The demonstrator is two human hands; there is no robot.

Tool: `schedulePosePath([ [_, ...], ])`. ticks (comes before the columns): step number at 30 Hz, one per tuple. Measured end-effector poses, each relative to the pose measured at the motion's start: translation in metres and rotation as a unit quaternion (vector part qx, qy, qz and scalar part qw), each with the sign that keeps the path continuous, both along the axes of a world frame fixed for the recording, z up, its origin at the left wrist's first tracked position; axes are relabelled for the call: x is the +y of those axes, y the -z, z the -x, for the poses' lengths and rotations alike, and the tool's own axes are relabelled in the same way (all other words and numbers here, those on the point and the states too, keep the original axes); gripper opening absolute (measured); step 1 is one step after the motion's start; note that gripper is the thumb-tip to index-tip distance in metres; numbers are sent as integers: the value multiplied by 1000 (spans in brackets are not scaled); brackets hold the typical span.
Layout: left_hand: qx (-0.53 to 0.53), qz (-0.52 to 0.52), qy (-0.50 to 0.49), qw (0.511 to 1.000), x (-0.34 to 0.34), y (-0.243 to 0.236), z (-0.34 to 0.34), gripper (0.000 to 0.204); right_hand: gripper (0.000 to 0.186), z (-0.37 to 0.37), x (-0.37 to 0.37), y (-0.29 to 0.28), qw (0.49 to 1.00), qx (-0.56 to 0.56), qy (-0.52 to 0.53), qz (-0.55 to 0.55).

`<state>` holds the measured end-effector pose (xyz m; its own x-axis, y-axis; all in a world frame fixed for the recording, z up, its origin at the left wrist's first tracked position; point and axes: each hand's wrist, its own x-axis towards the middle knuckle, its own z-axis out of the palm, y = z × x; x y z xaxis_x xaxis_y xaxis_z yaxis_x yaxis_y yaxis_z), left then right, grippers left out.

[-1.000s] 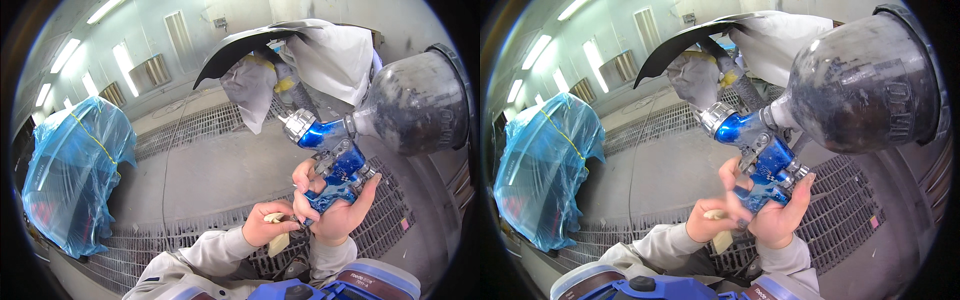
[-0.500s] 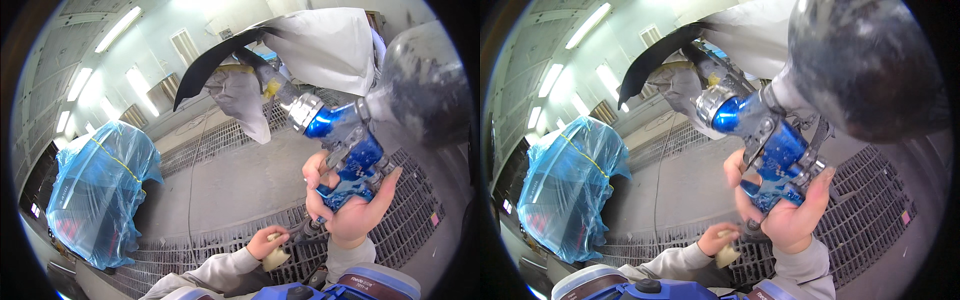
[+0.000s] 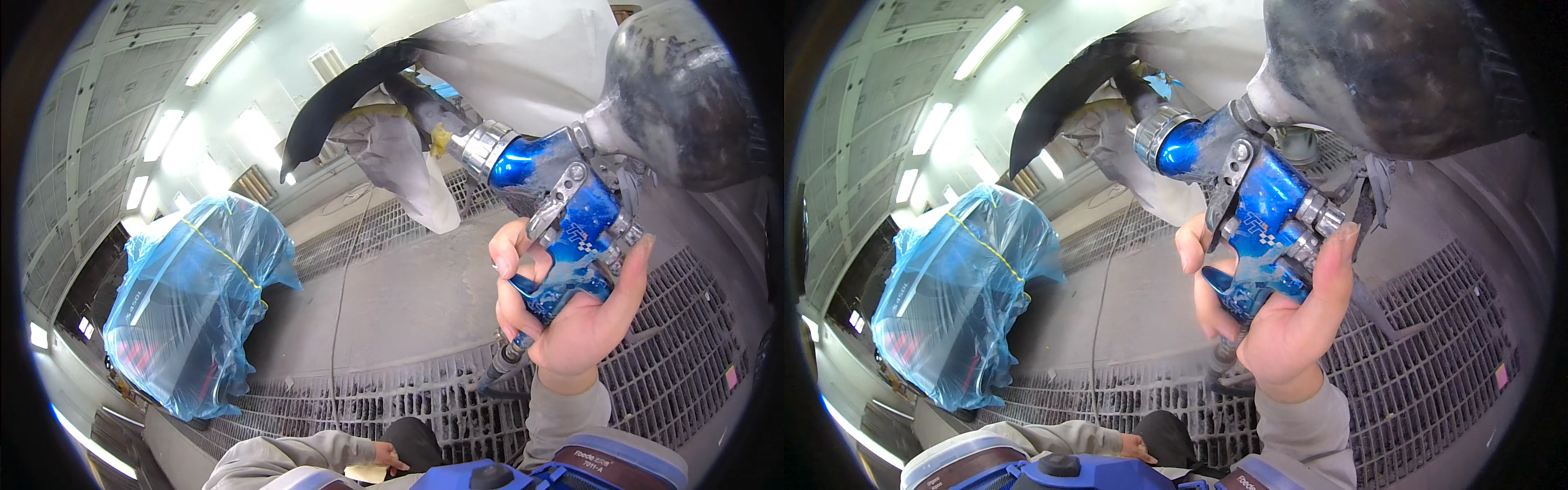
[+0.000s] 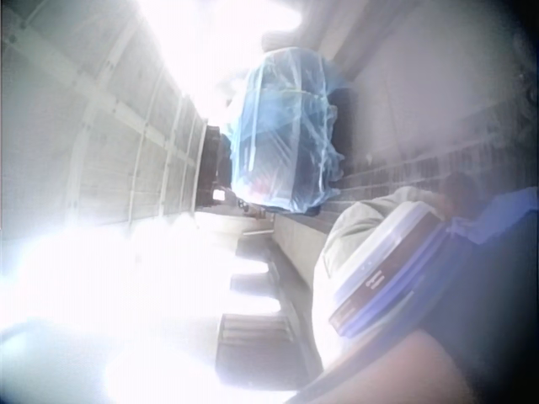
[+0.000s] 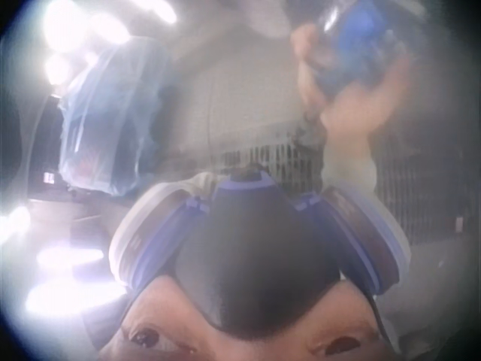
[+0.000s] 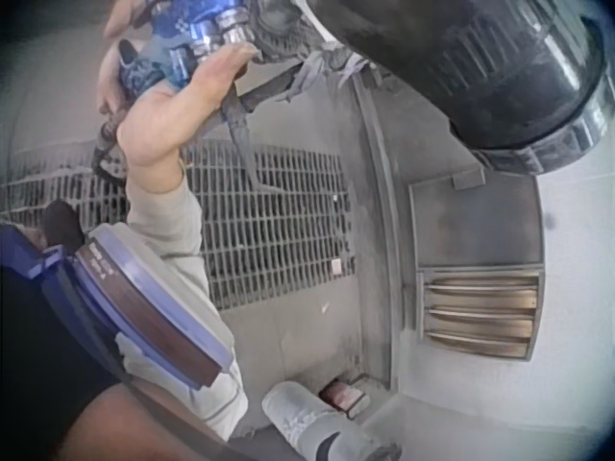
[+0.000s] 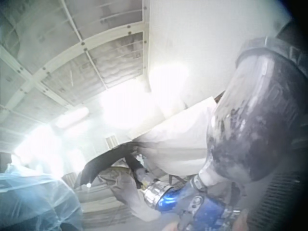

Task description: The person spray paints a black car part with a blue spray gun while holding a yellow sponge in the other hand. They repeatedly wipe the surface with the sponge between short spray passes, moving around the part to cover different areas.

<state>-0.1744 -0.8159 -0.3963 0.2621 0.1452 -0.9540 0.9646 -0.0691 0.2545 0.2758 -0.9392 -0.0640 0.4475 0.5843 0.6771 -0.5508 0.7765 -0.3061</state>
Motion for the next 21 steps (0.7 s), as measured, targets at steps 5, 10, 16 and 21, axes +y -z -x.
schedulePosePath([
  [5,-8,41,3,999,-4,-4,-3,52,97,-5,4,-1,1000,-2,-1,10],
  [10,-5,55,4,998,3,-1,7,51,98,-11,6,-1,1000,5,-1,11],
  [16,-17,54,10,998,13,-2,15,51,106,-15,12,2,999,7,28,39],
  [21,-18,59,15,998,13,0,18,50,108,-19,15,7,999,-1,21,24],
])
